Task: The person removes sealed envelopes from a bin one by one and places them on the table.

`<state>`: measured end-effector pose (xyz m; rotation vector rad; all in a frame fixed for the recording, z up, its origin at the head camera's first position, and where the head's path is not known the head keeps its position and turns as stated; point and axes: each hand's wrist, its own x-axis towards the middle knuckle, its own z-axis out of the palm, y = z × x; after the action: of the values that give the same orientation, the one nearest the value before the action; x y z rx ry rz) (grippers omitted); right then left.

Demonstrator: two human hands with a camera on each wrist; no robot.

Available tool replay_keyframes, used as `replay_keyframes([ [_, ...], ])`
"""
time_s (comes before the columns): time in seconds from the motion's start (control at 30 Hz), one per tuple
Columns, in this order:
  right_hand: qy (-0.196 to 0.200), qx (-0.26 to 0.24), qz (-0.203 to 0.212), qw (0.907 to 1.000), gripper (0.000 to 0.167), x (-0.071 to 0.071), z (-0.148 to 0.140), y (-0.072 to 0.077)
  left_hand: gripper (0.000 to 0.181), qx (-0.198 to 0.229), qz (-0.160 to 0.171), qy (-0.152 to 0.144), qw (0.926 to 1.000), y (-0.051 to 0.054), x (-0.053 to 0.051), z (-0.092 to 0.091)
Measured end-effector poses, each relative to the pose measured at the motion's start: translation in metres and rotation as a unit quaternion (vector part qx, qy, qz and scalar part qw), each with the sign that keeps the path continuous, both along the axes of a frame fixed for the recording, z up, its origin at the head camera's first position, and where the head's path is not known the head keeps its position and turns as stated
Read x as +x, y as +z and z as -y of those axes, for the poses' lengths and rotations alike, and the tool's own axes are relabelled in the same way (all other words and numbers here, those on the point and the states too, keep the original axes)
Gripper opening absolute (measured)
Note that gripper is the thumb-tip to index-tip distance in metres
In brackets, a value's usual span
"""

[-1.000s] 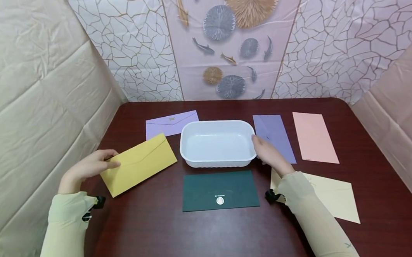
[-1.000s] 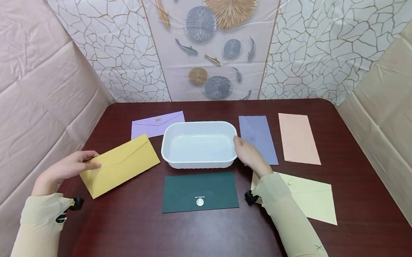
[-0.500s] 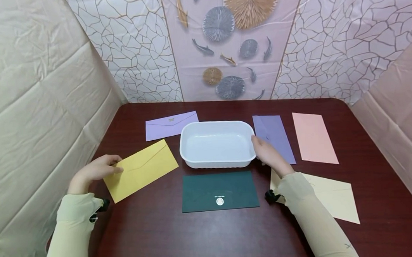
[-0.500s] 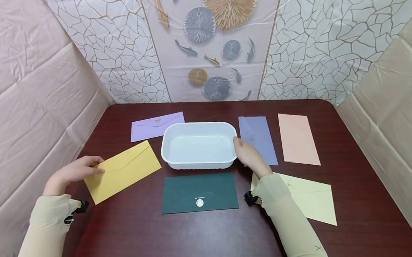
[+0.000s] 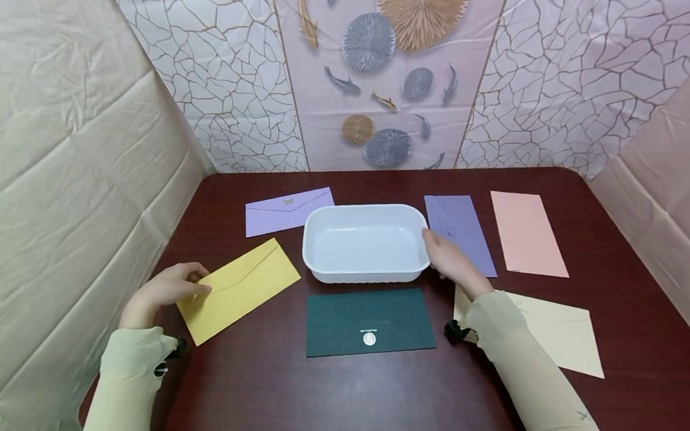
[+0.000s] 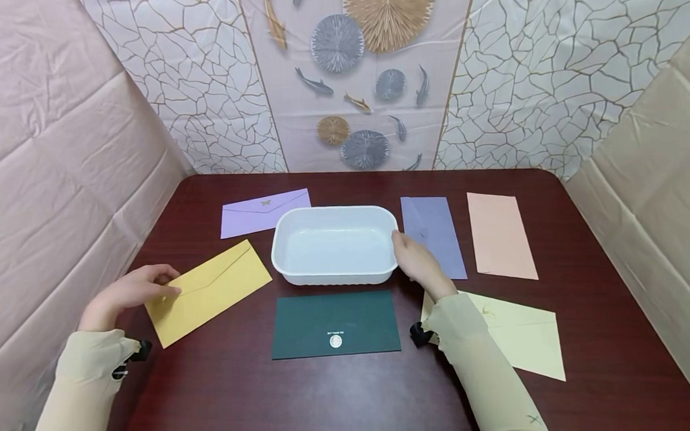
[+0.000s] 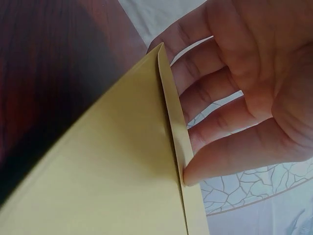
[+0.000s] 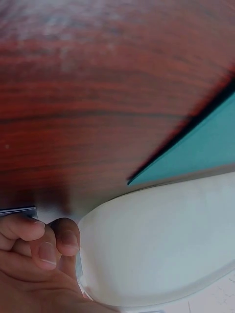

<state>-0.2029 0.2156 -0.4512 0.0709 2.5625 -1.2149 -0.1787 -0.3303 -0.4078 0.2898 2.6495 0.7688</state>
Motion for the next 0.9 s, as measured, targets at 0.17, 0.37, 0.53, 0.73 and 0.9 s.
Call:
replay_keyframes([
  [0.17,-0.003,0.000,0.002,1.0000,0.075,0.0000,-0.0001,-0.0001,0.041,-0.007,0.002,0.014,0.9999,-0.0021,0.0021,-0.0031],
  [0.37,-0.003,0.004,-0.003,1.0000,0.076,-0.0002,0.0001,-0.0007,0.042,-0.019,0.003,0.027,0.9994,-0.0069,0.0030,-0.0044],
  [0.53,-0.005,0.004,-0.009,0.9999,0.074,0.0000,0.0000,-0.0001,0.044,-0.024,0.006,0.031,0.9992,-0.0071,0.0037,-0.0059],
  [0.73,-0.005,0.006,-0.018,0.9998,0.074,0.0013,-0.0005,0.0011,0.043,-0.025,-0.003,0.032,0.9992,-0.0090,0.0043,-0.0073],
  [0.9,-0.001,-0.009,-0.012,0.9999,0.075,0.0023,-0.0008,0.0017,0.039,-0.022,-0.009,0.036,0.9991,-0.0100,0.0078,-0.0082],
])
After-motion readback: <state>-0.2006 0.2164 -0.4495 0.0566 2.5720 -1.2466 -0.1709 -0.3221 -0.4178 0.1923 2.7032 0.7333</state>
